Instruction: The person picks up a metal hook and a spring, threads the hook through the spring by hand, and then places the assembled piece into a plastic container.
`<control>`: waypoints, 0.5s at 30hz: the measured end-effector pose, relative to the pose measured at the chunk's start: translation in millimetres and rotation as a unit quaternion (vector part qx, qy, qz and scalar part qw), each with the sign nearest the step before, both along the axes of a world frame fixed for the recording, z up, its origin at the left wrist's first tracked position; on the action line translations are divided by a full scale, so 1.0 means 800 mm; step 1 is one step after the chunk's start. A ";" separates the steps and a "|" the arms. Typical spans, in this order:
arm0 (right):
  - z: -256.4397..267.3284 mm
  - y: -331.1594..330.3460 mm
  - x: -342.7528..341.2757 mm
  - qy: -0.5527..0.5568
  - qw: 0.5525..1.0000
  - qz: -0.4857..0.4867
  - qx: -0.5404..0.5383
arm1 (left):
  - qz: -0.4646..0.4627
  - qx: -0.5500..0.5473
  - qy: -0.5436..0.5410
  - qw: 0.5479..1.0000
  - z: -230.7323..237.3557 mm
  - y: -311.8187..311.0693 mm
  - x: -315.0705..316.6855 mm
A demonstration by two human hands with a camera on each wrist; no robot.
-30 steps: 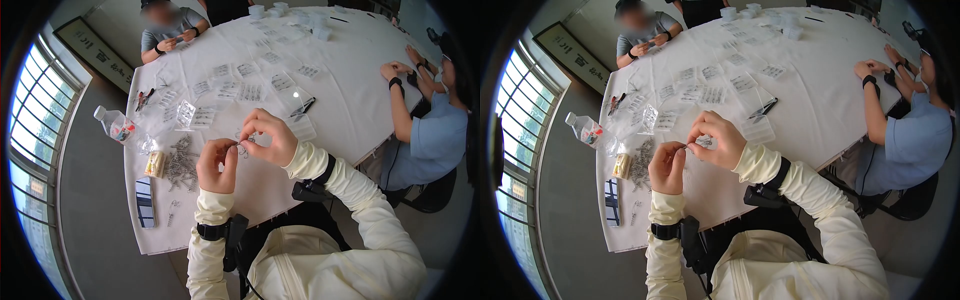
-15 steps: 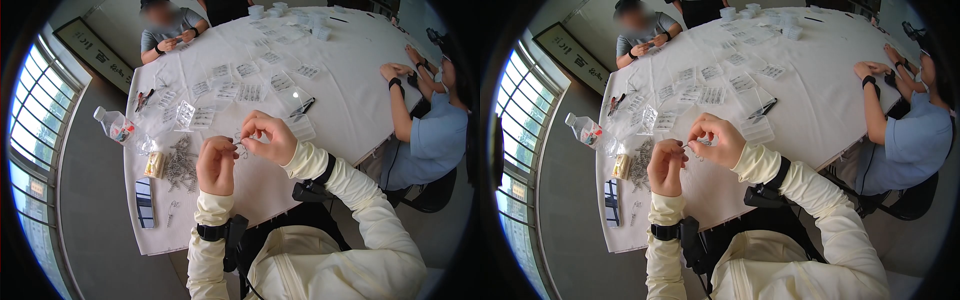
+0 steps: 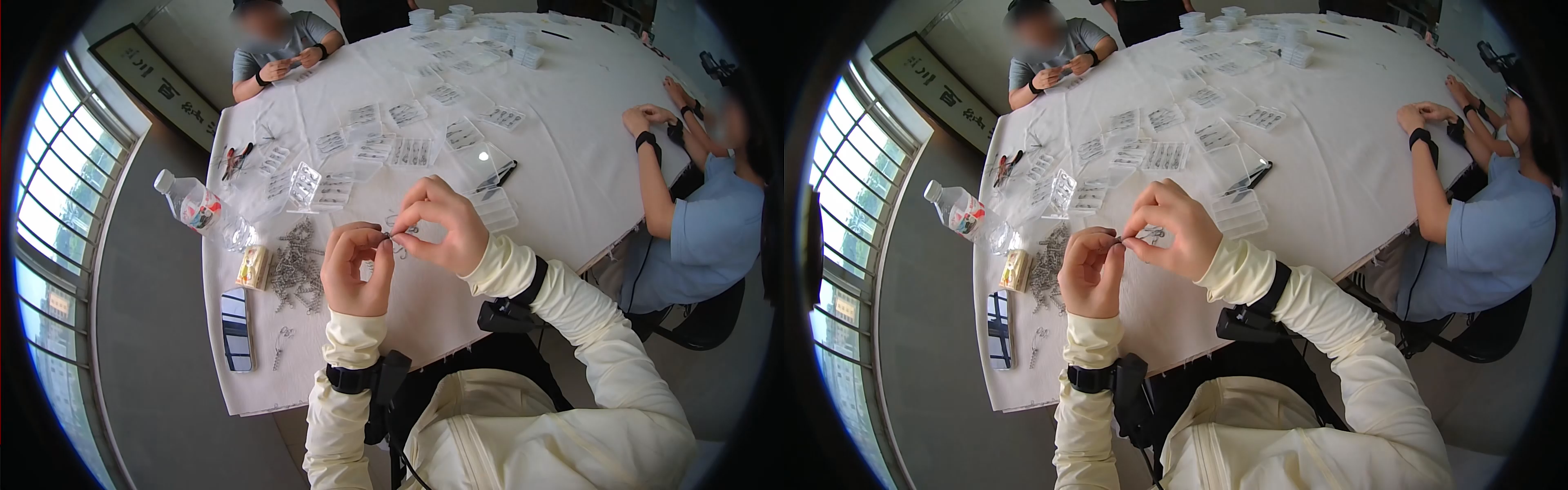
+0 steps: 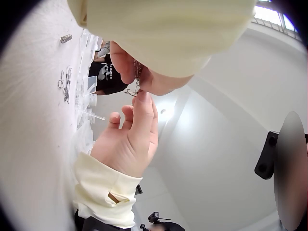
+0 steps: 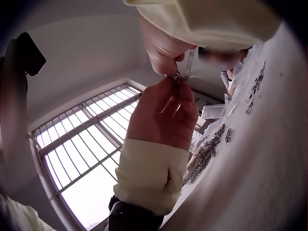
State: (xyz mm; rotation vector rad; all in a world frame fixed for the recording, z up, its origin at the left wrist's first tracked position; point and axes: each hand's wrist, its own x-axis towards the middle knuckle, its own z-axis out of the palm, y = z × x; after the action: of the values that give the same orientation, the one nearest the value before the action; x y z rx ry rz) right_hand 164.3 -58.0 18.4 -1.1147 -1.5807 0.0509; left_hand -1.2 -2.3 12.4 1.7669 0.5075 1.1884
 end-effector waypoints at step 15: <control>-0.001 0.001 0.000 -0.086 0.995 -0.015 0.057 | 0.052 0.066 0.054 0.995 0.001 -0.001 0.000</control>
State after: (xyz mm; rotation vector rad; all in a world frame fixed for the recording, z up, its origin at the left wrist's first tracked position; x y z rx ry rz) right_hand 164.7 -56.9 17.4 -1.0755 -1.6963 -0.1571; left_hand -1.5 -2.8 12.8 1.9455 0.6011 1.2273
